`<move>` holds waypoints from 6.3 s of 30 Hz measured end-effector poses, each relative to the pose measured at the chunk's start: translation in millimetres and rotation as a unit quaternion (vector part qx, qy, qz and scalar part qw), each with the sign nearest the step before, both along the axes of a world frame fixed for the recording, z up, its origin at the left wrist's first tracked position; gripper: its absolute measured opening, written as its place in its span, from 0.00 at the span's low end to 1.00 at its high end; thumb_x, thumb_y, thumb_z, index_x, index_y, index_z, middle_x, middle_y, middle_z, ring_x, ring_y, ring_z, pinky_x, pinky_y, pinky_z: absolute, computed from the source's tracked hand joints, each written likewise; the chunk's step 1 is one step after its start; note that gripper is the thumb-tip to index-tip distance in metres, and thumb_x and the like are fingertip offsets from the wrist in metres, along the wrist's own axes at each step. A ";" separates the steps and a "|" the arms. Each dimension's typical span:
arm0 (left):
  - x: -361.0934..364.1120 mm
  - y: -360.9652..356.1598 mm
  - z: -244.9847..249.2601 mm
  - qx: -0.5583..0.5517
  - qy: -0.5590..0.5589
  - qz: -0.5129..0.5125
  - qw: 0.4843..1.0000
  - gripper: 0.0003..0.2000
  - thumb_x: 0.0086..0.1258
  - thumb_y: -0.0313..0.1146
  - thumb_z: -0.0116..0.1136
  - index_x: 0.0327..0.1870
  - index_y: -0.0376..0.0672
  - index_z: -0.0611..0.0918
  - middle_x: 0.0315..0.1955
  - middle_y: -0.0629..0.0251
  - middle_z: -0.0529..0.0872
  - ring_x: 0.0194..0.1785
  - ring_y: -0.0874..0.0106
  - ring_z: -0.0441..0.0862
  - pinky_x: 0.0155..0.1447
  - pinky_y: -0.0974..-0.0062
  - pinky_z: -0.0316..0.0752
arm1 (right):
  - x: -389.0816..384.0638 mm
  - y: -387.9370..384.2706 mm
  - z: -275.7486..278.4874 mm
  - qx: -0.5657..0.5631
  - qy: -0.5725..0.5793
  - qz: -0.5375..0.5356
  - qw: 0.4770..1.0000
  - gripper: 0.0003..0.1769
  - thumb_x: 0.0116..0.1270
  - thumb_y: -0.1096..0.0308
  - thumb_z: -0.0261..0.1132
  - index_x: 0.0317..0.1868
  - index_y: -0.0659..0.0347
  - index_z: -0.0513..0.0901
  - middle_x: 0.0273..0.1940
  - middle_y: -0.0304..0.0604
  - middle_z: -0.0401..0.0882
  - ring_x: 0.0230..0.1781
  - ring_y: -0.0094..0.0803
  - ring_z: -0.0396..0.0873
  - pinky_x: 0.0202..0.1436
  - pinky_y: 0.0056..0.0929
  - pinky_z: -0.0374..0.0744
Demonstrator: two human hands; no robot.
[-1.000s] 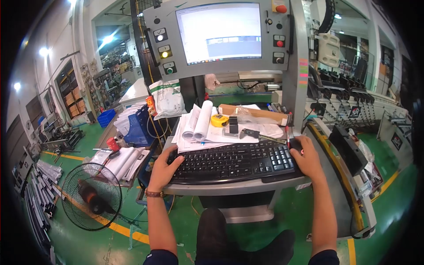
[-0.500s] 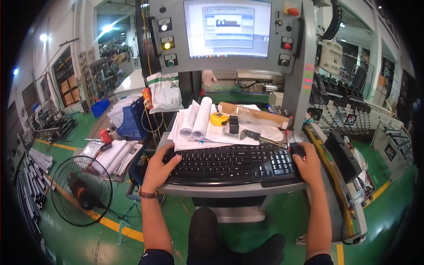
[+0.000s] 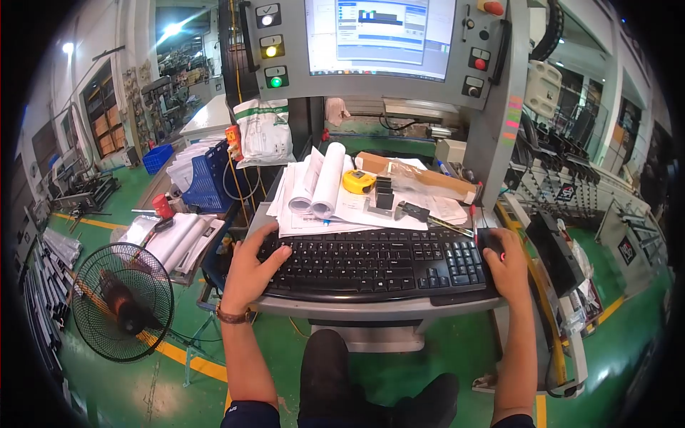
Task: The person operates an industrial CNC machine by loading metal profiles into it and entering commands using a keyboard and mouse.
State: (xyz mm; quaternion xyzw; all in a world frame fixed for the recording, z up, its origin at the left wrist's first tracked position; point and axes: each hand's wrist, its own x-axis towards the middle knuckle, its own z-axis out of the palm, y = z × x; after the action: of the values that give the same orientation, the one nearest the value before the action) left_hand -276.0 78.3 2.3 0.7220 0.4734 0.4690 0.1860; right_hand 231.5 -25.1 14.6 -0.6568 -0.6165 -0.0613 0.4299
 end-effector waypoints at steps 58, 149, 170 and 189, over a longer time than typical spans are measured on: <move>2.6 -7.1 10.4 -0.017 0.023 0.013 0.999 0.31 0.78 0.44 0.74 0.76 0.34 0.82 0.68 0.47 0.89 0.75 0.57 0.83 0.81 0.61 0.71 | 0.1 -3.1 -1.8 0.015 0.006 -0.013 1.000 0.25 0.66 0.65 0.70 0.64 0.63 0.86 0.68 0.53 0.84 0.69 0.56 0.85 0.73 0.46 0.81; 6.6 -11.5 16.2 -0.028 -0.011 -0.031 0.999 0.32 0.80 0.47 0.72 0.75 0.32 0.82 0.67 0.51 0.89 0.73 0.64 0.82 0.80 0.64 0.71 | 3.8 -2.6 -7.4 0.024 0.015 -0.070 0.997 0.26 0.68 0.59 0.74 0.64 0.58 0.88 0.69 0.46 0.84 0.67 0.50 0.86 0.68 0.45 0.83; 3.8 -1.2 7.7 -0.018 -0.019 -0.037 0.999 0.30 0.83 0.42 0.70 0.77 0.30 0.80 0.70 0.50 0.87 0.73 0.64 0.82 0.79 0.66 0.71 | -16.2 -17.0 -11.8 0.153 -0.088 0.024 0.984 0.08 0.71 0.71 0.71 0.47 0.57 0.94 0.64 0.48 0.88 0.71 0.54 0.82 0.76 0.52 0.74; 5.4 -3.9 8.3 0.006 0.001 -0.014 1.000 0.29 0.82 0.42 0.71 0.76 0.32 0.81 0.65 0.50 0.90 0.67 0.66 0.85 0.74 0.66 0.76 | -58.8 -29.2 -0.3 0.123 -0.181 0.022 0.976 0.07 0.70 0.71 0.68 0.43 0.56 0.92 0.63 0.47 0.86 0.73 0.51 0.79 0.81 0.60 0.65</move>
State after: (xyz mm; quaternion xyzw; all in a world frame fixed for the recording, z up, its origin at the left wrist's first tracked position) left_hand -270.6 74.4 10.6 0.7301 0.4604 0.4686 0.1882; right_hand 172.7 -54.3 14.3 -0.5631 -0.6859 -0.2450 0.3904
